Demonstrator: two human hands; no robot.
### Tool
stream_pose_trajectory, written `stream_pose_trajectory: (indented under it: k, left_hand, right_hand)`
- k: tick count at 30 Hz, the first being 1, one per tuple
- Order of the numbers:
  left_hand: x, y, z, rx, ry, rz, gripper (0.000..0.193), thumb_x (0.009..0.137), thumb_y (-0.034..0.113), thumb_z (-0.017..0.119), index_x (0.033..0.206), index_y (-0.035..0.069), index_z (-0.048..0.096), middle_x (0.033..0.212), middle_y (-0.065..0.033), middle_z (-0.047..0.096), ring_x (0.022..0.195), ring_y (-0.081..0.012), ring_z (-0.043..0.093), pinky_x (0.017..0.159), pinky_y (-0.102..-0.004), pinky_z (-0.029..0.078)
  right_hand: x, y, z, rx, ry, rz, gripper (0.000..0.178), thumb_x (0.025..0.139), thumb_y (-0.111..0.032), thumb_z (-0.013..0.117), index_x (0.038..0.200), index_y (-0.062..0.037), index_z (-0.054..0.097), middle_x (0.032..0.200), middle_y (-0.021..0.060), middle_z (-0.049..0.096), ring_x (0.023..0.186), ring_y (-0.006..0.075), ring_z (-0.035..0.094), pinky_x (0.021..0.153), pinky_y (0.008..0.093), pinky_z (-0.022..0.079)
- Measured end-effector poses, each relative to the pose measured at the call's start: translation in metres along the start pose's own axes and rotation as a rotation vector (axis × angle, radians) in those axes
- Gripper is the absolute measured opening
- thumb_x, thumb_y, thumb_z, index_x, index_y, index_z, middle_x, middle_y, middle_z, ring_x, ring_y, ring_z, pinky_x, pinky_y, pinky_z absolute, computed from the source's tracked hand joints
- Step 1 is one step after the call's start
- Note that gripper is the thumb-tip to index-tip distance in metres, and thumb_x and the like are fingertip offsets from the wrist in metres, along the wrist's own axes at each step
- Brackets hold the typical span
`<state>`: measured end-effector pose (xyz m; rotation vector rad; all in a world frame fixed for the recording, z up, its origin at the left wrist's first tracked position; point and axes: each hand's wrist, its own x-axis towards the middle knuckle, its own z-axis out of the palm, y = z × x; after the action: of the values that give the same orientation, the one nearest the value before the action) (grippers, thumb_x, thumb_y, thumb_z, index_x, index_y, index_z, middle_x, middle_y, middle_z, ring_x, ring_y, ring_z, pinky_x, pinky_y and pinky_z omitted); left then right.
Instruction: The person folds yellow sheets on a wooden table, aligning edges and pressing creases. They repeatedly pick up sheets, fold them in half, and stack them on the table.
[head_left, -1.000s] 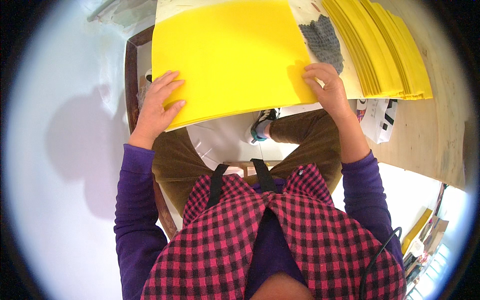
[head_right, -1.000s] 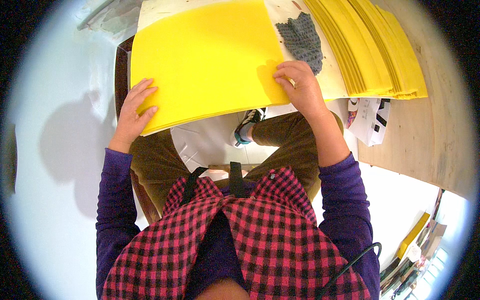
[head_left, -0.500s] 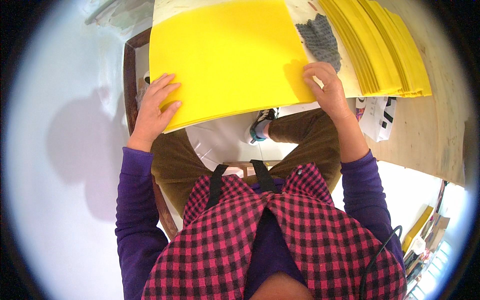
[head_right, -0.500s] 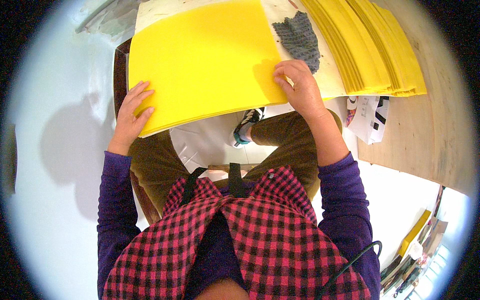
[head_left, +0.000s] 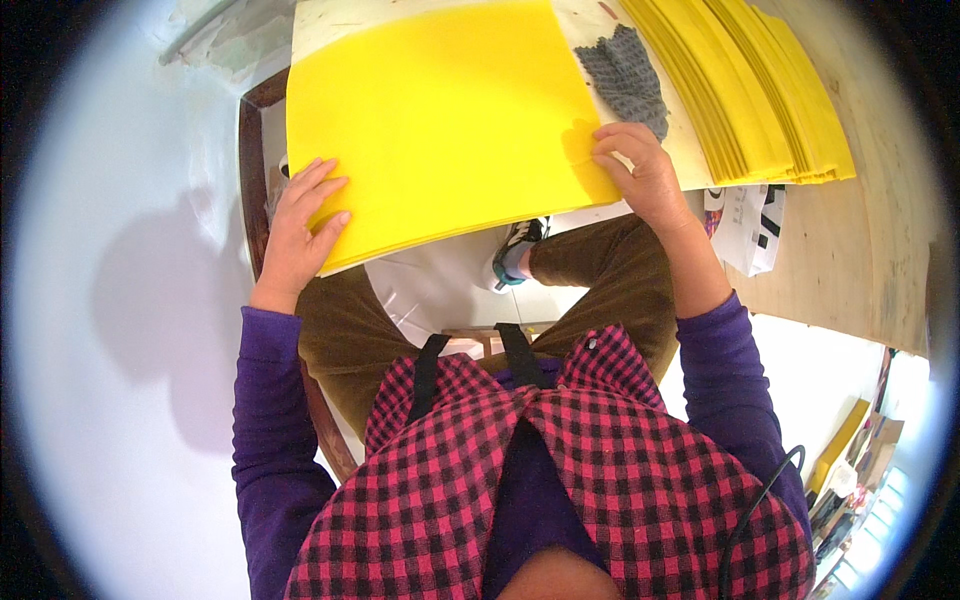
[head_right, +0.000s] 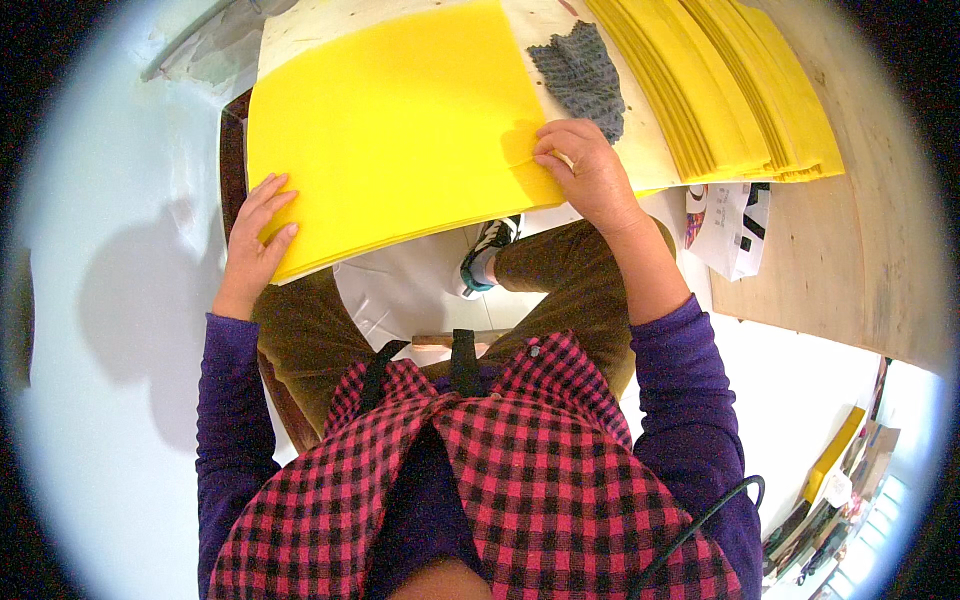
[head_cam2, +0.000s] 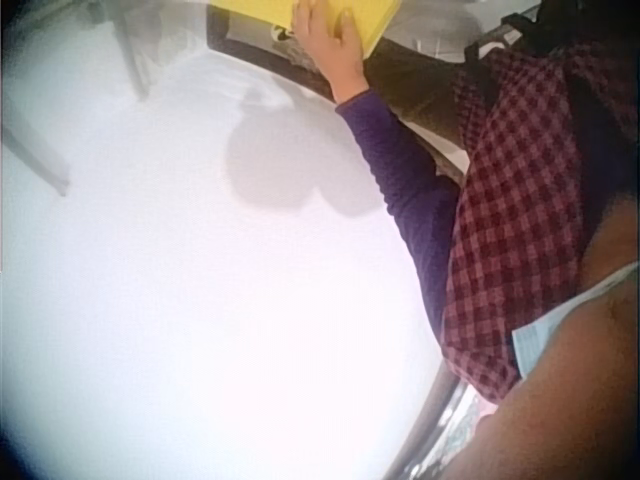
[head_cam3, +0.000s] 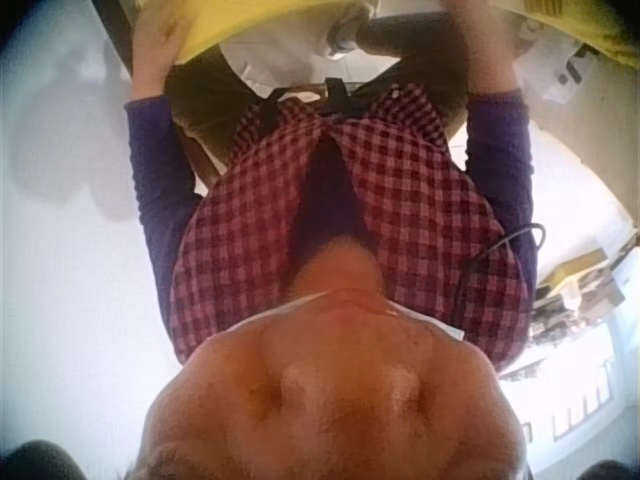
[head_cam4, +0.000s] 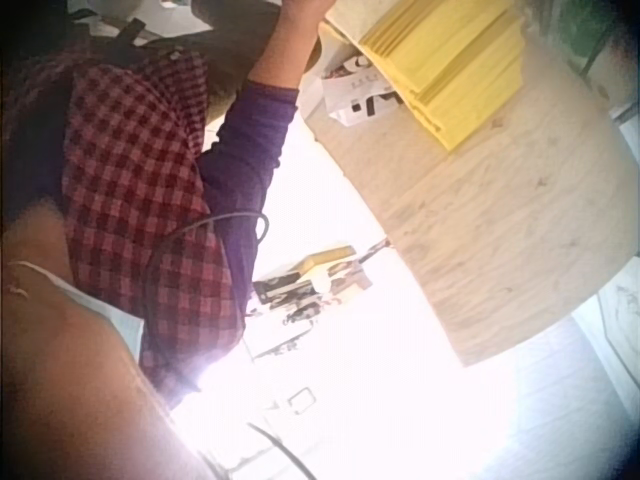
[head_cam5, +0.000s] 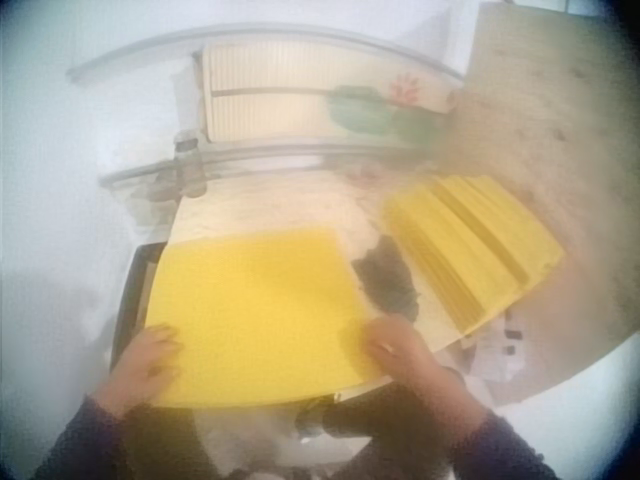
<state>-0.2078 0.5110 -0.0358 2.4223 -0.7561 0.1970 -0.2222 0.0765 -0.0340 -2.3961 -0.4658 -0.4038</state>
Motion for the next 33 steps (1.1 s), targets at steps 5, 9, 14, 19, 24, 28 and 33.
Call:
stream_pose_trajectory:
  k: [5,9,14,19,24,28,33]
  left_hand:
    - [0.000,-0.002,-0.002,0.022,-0.019,0.008,0.035,0.088,0.020,0.062,0.120,0.006,0.061,0.138,-0.0094,0.051,0.135,-0.0276,0.039,0.113,-0.0396,0.029]
    - [-0.001,-0.002,-0.002,0.009,-0.011,0.002,0.034,0.087,0.018,0.063,0.118,0.005,0.062,0.137,-0.0103,0.052,0.134,-0.0288,0.040,0.112,-0.0400,0.030]
    - [-0.002,0.000,-0.002,-0.003,-0.003,-0.009,0.033,0.084,0.014,0.066,0.116,0.004,0.063,0.135,-0.0116,0.053,0.132,-0.0308,0.041,0.112,-0.0407,0.030]
    - [-0.003,0.002,-0.002,-0.021,0.012,-0.015,0.033,0.085,0.016,0.065,0.116,0.004,0.063,0.134,-0.0118,0.054,0.132,-0.0304,0.042,0.112,-0.0408,0.030]
    - [-0.003,-0.004,-0.008,-0.033,0.077,-0.030,0.032,0.089,0.020,0.062,0.116,0.005,0.063,0.132,-0.0121,0.055,0.130,-0.0304,0.044,0.110,-0.0402,0.032]
    - [-0.002,-0.009,-0.021,-0.087,0.148,-0.098,0.029,0.093,0.022,0.057,0.116,0.005,0.063,0.128,-0.0124,0.058,0.125,-0.0286,0.049,0.107,-0.0384,0.034]
    - [-0.003,-0.011,-0.024,-0.264,0.232,-0.184,0.030,0.098,0.024,0.050,0.117,0.005,0.063,0.126,-0.0112,0.059,0.122,-0.0250,0.051,0.105,-0.0363,0.036]
  right_hand:
    - [0.000,-0.004,-0.003,-0.004,0.009,-0.016,0.010,0.078,-0.004,0.069,0.087,-0.0030,0.064,0.102,0.0107,0.065,0.100,0.0298,0.058,0.089,0.0376,0.046]
    - [-0.002,-0.007,-0.005,-0.001,-0.003,-0.009,0.009,0.079,-0.004,0.069,0.087,-0.0027,0.064,0.103,0.0114,0.065,0.100,0.0302,0.058,0.089,0.0380,0.046]
    - [-0.005,-0.007,-0.003,0.021,-0.009,0.005,0.008,0.080,-0.004,0.068,0.087,-0.0022,0.064,0.103,0.0122,0.065,0.101,0.0307,0.058,0.089,0.0385,0.046]
    - [-0.007,-0.009,-0.003,0.016,0.003,-0.004,0.009,0.080,-0.004,0.068,0.088,-0.0022,0.065,0.102,0.0125,0.065,0.100,0.0310,0.059,0.089,0.0382,0.046]
    - [-0.004,-0.014,-0.008,0.091,0.058,0.034,0.010,0.083,-0.004,0.066,0.093,-0.0028,0.066,0.103,0.0116,0.066,0.104,0.0281,0.059,0.092,0.0366,0.045]
    - [0.005,-0.016,-0.011,0.178,0.078,0.072,0.010,0.087,-0.005,0.063,0.097,-0.0031,0.066,0.104,0.0104,0.066,0.107,0.0255,0.059,0.095,0.0345,0.044]
    - [0.011,-0.017,-0.009,0.195,0.038,0.131,0.019,0.096,-0.011,0.054,0.111,-0.0050,0.064,0.120,0.0070,0.062,0.115,0.0190,0.055,0.100,0.0308,0.040]
